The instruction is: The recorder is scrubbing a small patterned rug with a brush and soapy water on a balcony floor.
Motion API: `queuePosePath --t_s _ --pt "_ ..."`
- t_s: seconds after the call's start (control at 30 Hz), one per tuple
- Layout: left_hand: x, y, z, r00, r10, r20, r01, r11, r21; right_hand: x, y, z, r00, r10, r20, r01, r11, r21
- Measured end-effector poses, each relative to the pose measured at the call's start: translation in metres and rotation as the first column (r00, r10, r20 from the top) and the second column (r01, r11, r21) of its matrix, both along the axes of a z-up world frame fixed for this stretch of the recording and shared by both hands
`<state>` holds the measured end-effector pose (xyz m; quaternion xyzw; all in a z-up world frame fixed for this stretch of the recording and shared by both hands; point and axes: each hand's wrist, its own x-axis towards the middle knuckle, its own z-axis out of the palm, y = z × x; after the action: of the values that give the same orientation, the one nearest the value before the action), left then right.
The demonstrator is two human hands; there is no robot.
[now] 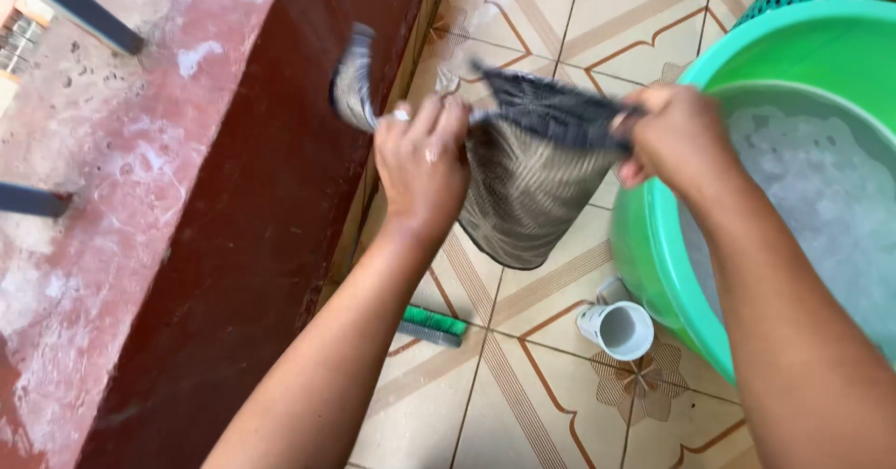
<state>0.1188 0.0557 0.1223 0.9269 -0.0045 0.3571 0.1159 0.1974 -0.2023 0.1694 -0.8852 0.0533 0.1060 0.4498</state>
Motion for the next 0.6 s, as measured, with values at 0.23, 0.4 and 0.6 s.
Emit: queuePosePath --t_s 0.23,0.4,0.6 --pt "0.038 0.017 -0.007 0.993 -0.07 -0.098 0.072 0.997 0.026 -0.013 0.019 -0.008 0.956 -0.147 0.256 0.113 0.983 0.143" --pt "0.039 0.009 -0.026 0.987 -0.043 -0.154 0.028 0.995 -0.1 -0.03 0.024 0.008 0.945 -0.126 0.301 0.104 0.991 0.087" --pt "0.021 0.005 -0.059 0.995 -0.064 -0.077 0.052 0.988 -0.149 -0.02 0.007 -0.019 0.972 -0.11 0.206 0.105 0.994 0.033"
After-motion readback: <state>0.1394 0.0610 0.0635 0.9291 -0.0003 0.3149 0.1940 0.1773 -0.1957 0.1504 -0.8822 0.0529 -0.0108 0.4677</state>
